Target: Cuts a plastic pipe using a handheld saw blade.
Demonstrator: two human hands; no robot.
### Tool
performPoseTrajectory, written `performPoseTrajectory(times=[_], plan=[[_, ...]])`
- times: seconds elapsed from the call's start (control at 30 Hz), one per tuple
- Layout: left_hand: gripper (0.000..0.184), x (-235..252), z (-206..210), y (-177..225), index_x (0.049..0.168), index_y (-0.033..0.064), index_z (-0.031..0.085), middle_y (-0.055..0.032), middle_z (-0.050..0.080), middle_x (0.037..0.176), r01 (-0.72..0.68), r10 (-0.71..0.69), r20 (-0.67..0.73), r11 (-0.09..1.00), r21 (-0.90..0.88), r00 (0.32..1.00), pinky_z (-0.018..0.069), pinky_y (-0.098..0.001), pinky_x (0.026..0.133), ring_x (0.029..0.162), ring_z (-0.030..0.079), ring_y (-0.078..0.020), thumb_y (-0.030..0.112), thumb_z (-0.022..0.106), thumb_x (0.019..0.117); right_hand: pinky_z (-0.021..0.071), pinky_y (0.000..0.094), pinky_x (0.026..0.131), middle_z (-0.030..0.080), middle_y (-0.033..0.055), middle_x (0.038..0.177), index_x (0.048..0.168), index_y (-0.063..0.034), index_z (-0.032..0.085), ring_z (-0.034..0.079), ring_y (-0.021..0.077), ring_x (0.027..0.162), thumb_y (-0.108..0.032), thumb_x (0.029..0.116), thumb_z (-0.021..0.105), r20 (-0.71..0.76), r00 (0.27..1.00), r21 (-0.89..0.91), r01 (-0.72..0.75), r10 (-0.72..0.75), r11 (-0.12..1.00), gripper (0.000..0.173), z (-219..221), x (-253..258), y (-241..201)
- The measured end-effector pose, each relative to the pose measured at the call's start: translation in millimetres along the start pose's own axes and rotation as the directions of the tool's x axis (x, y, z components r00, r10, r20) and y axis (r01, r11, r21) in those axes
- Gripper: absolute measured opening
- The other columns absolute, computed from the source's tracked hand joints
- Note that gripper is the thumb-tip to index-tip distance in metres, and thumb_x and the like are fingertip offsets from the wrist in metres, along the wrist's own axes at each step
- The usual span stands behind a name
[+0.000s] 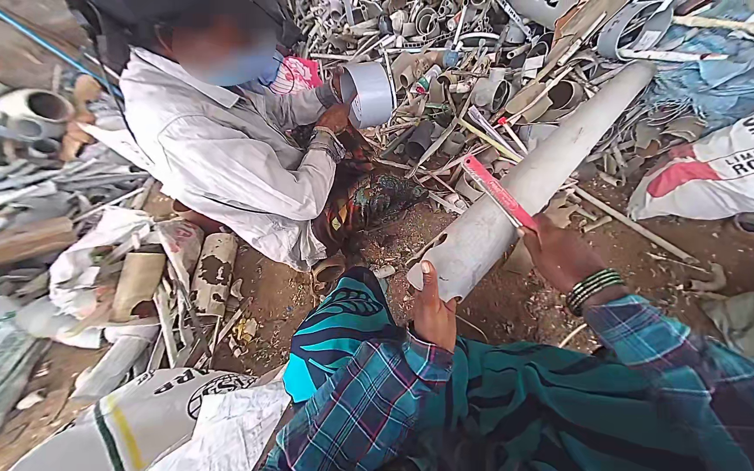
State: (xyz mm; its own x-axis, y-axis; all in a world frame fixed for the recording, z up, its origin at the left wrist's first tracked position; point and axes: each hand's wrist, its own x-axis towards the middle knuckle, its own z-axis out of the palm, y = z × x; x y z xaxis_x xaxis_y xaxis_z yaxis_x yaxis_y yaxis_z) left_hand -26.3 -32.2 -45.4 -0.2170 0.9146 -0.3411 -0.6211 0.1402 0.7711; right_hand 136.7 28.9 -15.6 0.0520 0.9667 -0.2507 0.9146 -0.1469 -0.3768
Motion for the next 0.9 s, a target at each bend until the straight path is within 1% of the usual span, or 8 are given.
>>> performPoseTrajectory(times=[0.13,0.37,0.47,0.53,0.6,0.73,0.83,0.9], plan=[[0.055,7.1,-8.5,-4.1,0.146,-0.0013,0.03,-0.0104,0.055,0.126,-0.044,0.041,0.076,0.998,0.045,0.996,0.0515,-0.0303,0.094,0.112,0.06,-0.0109,0.035,0.008,0.1113,0.0552,0.0568,0.059,0.067,0.0262,0.078,0.117,0.0063,0.06,0.071,0.0489,0.073,-0.028,0.1082,0.05,-0.089,0.927,-0.108,0.354,-0.364,0.929,0.037,38.1,-64.3,-31.9],[0.062,1.0,-8.2,-1.4,0.148,0.0017,0.024,-0.009,0.056,0.126,-0.011,0.011,0.101,1.0,0.003,0.995,0.0532,-0.0285,0.09,0.11,0.062,-0.0108,0.045,0.006,0.1084,0.0481,0.0682,0.088,0.064,0.0385,0.11,0.135,0.0069,0.048,0.063,0.0576,0.109,-0.03,0.1129,0.038,0.028,0.996,-0.066,-0.082,0.084,0.994,0.044,-8.7,0.9,3.5],[0.067,4.5,-8.6,-3.5,0.148,0.0003,0.023,-0.0105,0.054,0.129,-0.032,0.032,0.103,0.999,0.003,0.994,0.052,-0.0301,0.094,0.114,0.06,-0.012,0.048,0.003,0.1067,0.0528,0.0634,0.075,0.068,0.0314,0.094,0.126,0.0057,0.055,0.069,0.0529,0.092,-0.03,0.1116,0.043,0.026,0.986,-0.11,0.165,-0.163,0.98,0.04,13.5,-48.1,-21.5],[0.071,8.2,-9.7,-6.4,0.148,0.0002,0.023,-0.0102,0.054,0.128,-0.067,0.065,0.103,0.998,0.02,0.993,0.0521,-0.0312,0.093,0.114,0.059,-0.0119,0.053,0.001,0.1056,0.0545,0.054,0.052,0.066,0.0233,0.071,0.112,0.0046,0.064,0.071,0.046,0.066,-0.03,0.1061,0.053,-0.156,0.905,-0.205,0.362,-0.395,0.909,0.037,40.1,-75.6,-28.9],[0.07,7.8,-10.2,-6.1,0.145,-0.0008,0.025,-0.0094,0.056,0.125,-0.08,0.078,0.113,0.997,0.013,0.991,0.0526,-0.0309,0.092,0.112,0.06,-0.0112,0.054,0.007,0.1059,0.0546,0.0561,0.056,0.067,0.026,0.076,0.114,0.0053,0.063,0.071,0.0486,0.071,-0.031,0.108,0.05,-0.134,0.926,-0.205,0.322,-0.352,0.924,0.039,32.4,-68.5,-25.4],[0.067,3.9,-9.3,-5.5,0.144,-0.0002,0.027,-0.0086,0.057,0.125,-0.058,0.06,0.113,0.998,-0.017,0.992,0.0533,-0.0298,0.091,0.111,0.062,-0.0106,0.052,0.008,0.1065,0.0497,0.0676,0.083,0.066,0.0363,0.103,0.128,0.007,0.053,0.066,0.0564,0.103,-0.029,0.1123,0.041,0.009,1.0,-0.106,-0.022,0.024,0.994,0.04,-7.3,-13.9,-2.3],[0.069,6.0,-8.9,-5.2,0.146,-0.0001,0.025,-0.0095,0.055,0.127,-0.056,0.056,0.098,0.998,0.003,0.994,0.052,-0.0306,0.093,0.113,0.06,-0.0115,0.052,0.003,0.1056,0.0524,0.0642,0.077,0.068,0.033,0.098,0.125,0.0064,0.056,0.069,0.0537,0.096,-0.03,0.1117,0.043,0.018,0.994,-0.135,0.111,-0.11,0.985,0.041,5.9,-44.5,-19.6],[0.072,7.1,-8.0,-6.3,0.146,0.001,0.026,-0.0085,0.056,0.125,-0.068,0.065,0.082,0.997,0.029,0.994,0.0528,-0.0305,0.091,0.112,0.06,-0.0111,0.054,-0.001,0.1048,0.0558,0.0565,0.061,0.069,0.0269,0.082,0.117,0.0052,0.062,0.072,0.0481,0.077,-0.03,0.1083,0.05,-0.062,0.944,-0.174,0.309,-0.323,0.935,0.038,28.5,-76.0,-30.0]])
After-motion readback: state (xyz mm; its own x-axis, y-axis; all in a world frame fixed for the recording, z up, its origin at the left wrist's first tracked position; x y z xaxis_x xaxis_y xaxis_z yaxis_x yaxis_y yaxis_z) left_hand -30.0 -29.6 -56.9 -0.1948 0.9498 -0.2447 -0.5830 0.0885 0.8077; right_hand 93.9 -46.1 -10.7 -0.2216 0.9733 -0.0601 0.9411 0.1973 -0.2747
